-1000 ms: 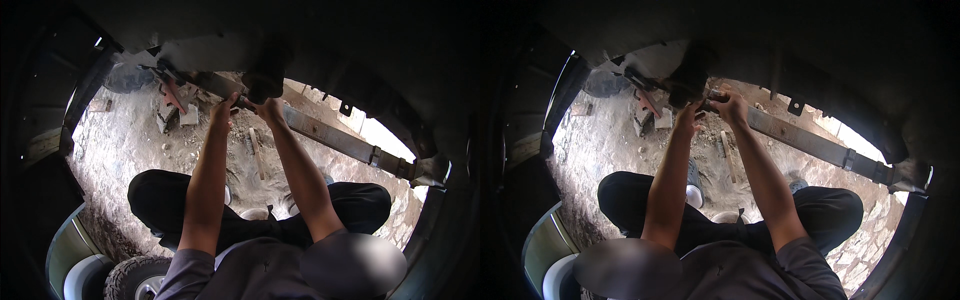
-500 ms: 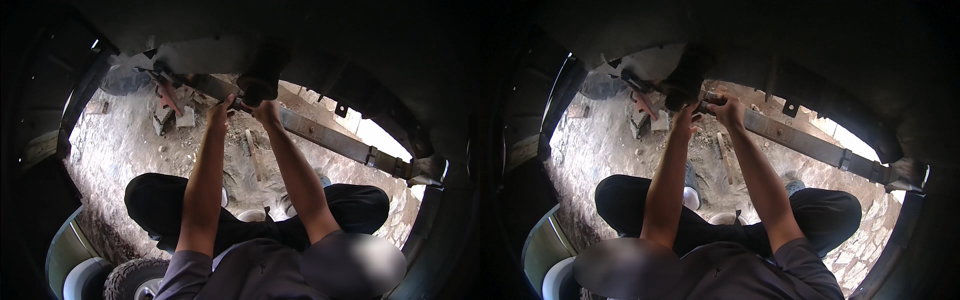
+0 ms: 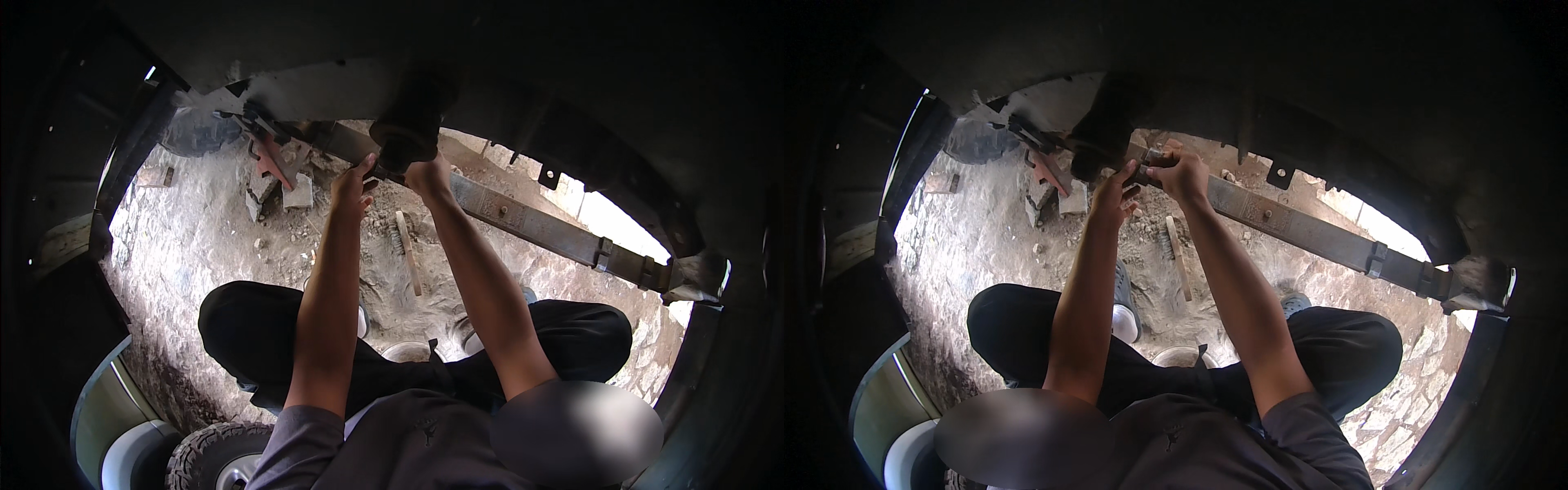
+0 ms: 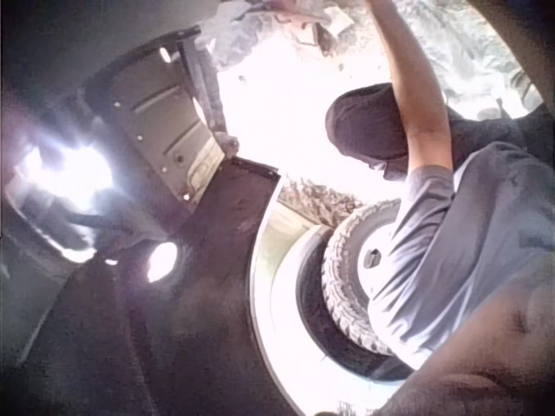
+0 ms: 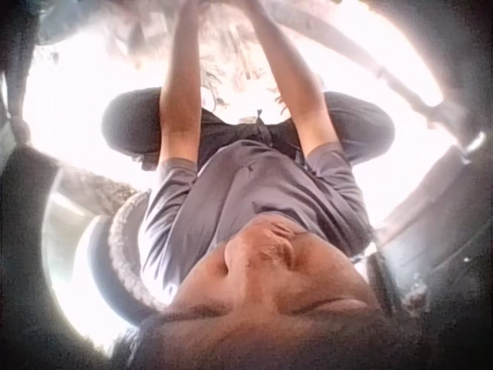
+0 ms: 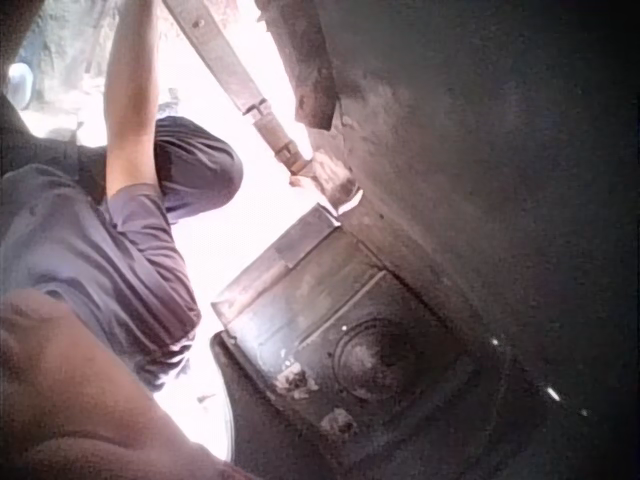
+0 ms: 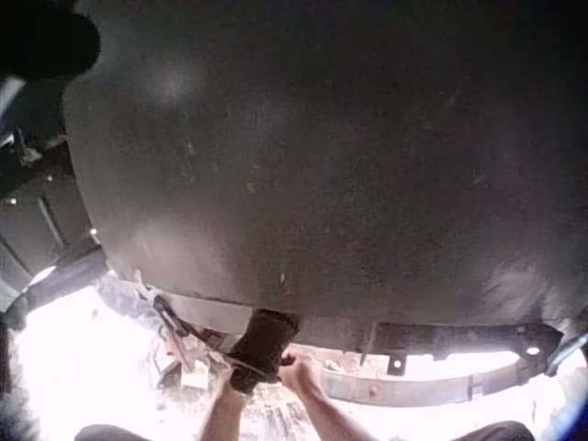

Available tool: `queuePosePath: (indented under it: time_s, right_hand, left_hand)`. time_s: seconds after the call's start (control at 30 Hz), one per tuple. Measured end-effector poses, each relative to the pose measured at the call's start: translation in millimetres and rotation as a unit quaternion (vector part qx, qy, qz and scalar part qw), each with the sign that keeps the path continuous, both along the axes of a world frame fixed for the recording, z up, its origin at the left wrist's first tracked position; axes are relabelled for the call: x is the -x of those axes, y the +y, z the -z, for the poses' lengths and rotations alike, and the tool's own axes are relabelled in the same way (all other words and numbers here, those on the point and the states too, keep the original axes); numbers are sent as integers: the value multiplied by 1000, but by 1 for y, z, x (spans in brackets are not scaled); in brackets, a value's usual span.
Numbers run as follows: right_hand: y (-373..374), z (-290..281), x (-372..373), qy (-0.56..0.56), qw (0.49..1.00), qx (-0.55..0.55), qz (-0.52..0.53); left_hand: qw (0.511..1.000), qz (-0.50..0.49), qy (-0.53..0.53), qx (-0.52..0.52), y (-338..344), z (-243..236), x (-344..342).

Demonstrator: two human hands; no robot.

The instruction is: The person sits beneath a vehicle and uses a wrench to tighten bolts on a metal suspension component. They then insert a rubber bushing into a hole in the metal frame and press it into place by hand.

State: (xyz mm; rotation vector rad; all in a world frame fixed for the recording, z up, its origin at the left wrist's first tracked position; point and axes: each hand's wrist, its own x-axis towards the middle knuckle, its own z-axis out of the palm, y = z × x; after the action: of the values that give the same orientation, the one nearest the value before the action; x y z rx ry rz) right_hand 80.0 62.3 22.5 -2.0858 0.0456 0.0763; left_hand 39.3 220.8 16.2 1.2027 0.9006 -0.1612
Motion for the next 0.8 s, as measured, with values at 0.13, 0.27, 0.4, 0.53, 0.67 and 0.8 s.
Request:
queuePosePath:
  time_s: [0.13, 0.27, 0.4, 0.53, 0.67, 0.8]
  right_hand:
    - [9, 13, -10, -100, 995, -12, 14]
    - [12, 10, -6, -75, 997, -9, 0]
    - [-1, 15, 1, -125, 992, -9, -25]
    - [3, 28, -9, -128, 990, -54, -32]
    - [18, 7, 0, -76, 996, -35, -23]
    - [-3, -7, 9, 9, 1000, 14, -21]
  left_hand:
    - [999, 28, -23, 18, -3, 0, -2]
    - [999, 13, -33, 32, 6, 9, -3]
    - [998, 16, -51, 19, 0, 5, 4]
    - [998, 11, -57, 6, -7, 0, 1]
    - [997, 22, -64, 47, 14, 15, -1]
    - [997, 4, -62, 35, 5, 5, 1]
